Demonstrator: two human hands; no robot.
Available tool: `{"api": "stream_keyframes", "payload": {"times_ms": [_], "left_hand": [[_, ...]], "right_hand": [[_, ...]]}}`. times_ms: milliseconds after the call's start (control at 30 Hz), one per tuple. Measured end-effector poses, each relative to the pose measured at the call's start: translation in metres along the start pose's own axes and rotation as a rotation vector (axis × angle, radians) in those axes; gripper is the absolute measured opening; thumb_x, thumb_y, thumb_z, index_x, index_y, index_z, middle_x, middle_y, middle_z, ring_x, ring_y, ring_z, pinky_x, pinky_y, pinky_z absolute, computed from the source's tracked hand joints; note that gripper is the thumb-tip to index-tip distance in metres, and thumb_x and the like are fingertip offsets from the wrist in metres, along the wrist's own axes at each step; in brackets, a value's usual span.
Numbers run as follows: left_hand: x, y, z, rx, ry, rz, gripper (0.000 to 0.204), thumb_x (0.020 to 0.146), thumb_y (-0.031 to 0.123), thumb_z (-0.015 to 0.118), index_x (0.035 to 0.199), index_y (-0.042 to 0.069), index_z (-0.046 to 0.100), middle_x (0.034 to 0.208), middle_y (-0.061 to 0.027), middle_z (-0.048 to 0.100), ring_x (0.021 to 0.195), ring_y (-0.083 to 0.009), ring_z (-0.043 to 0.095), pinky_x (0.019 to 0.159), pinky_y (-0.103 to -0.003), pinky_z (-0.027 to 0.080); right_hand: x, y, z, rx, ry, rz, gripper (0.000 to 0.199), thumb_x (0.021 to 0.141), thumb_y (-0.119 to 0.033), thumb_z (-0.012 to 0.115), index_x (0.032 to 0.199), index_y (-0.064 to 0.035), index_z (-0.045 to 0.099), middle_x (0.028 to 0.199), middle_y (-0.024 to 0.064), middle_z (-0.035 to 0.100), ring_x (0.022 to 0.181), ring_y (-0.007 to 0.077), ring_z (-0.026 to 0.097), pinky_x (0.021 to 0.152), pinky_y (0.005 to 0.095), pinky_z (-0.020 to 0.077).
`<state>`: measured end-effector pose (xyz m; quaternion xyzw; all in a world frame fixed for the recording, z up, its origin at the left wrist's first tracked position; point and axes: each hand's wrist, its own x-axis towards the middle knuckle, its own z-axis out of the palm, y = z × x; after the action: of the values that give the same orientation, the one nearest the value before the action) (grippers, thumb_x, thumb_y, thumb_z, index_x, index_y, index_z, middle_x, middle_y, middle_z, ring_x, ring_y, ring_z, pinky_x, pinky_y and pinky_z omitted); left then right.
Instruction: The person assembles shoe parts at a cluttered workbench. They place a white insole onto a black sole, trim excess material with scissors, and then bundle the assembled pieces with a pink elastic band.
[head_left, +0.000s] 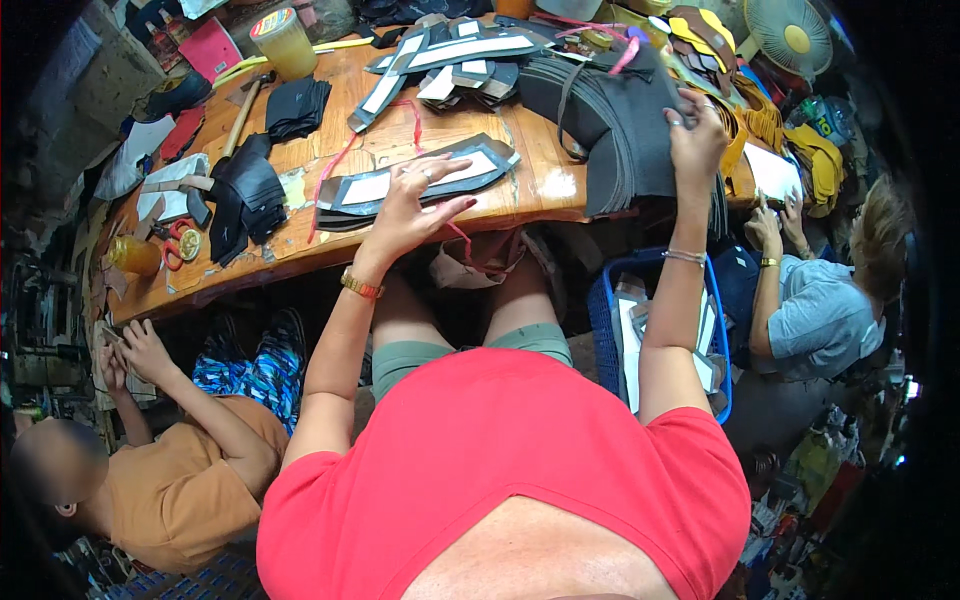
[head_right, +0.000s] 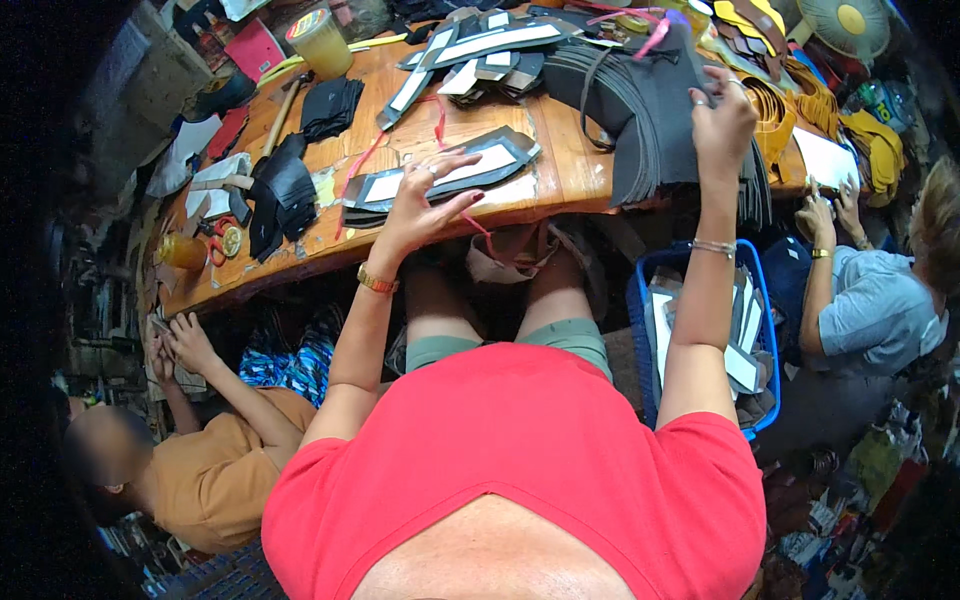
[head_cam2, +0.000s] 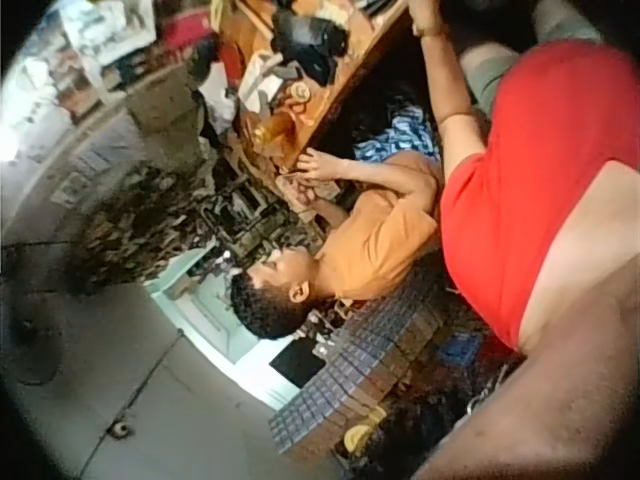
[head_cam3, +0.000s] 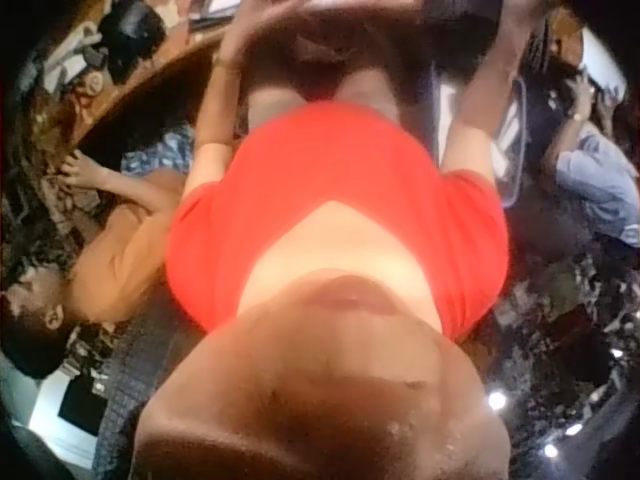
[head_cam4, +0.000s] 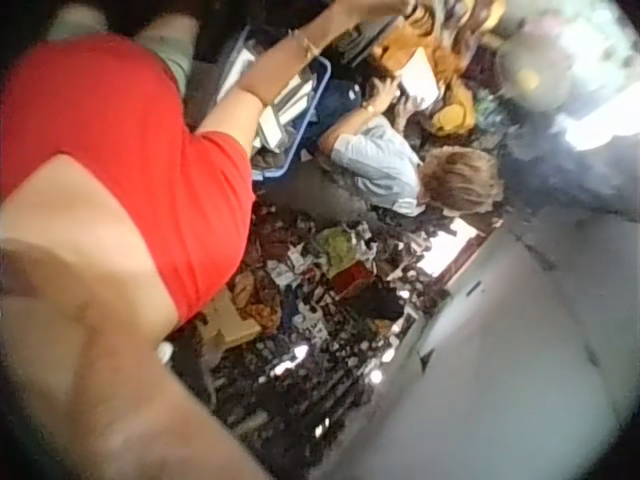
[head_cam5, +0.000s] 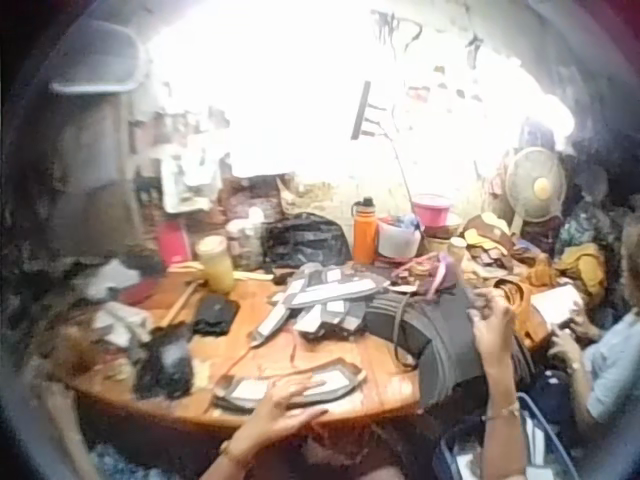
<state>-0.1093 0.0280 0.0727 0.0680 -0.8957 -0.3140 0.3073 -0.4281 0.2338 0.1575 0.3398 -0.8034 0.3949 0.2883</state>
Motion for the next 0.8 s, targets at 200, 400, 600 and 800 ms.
{"api": "stream_keyframes", "payload": {"times_ms": [200,400,600,800], "left_hand": [[0.034,0.034,0.025,-0.937,-0.155,-0.291,0.055,0.097,0.039,0.056,0.141,0.007,0.046,0.120,-0.0127,0.065,0.110,-0.0191,0.061,0.093,-0.033,0.048],[0.075,0.057,0.070,-1.521,-0.114,-0.474,0.070,0.098,0.048,0.051,0.149,0.006,0.029,0.128,-0.0146,0.058,0.110,-0.0200,0.060,0.095,-0.037,0.048],[0.054,0.060,0.063,-1.145,0.133,-0.257,0.070,0.098,0.040,0.056,0.150,0.004,0.025,0.129,-0.0115,0.051,0.118,-0.0186,0.052,0.101,-0.032,0.041],[0.017,0.062,0.066,-0.771,0.134,-0.084,0.086,0.095,0.068,0.031,0.148,-0.001,0.029,0.141,-0.0164,0.041,0.127,-0.0230,0.042,0.109,-0.033,0.029]], "right_hand": [[-0.038,-0.071,-0.026,-0.106,0.218,-0.322,0.028,0.077,-0.001,0.070,0.103,-0.0126,0.071,0.092,0.0101,0.070,0.081,0.0272,0.066,0.070,0.0364,0.0518],[-0.107,-0.115,-0.022,0.164,-0.074,-0.549,0.035,0.064,0.006,0.064,0.097,-0.0046,0.069,0.094,0.0077,0.070,0.076,0.0252,0.062,0.069,0.0349,0.0501],[-0.124,-0.125,-0.027,0.541,-0.208,-0.369,0.034,0.071,-0.005,0.076,0.103,-0.0038,0.068,0.104,0.0108,0.068,0.091,0.0246,0.063,0.078,0.0325,0.0487],[-0.142,-0.143,-0.012,0.761,-0.373,-0.069,0.048,0.073,-0.015,0.082,0.117,-0.0036,0.064,0.111,0.0117,0.065,0.090,0.0186,0.064,0.071,0.0285,0.0522]]}}
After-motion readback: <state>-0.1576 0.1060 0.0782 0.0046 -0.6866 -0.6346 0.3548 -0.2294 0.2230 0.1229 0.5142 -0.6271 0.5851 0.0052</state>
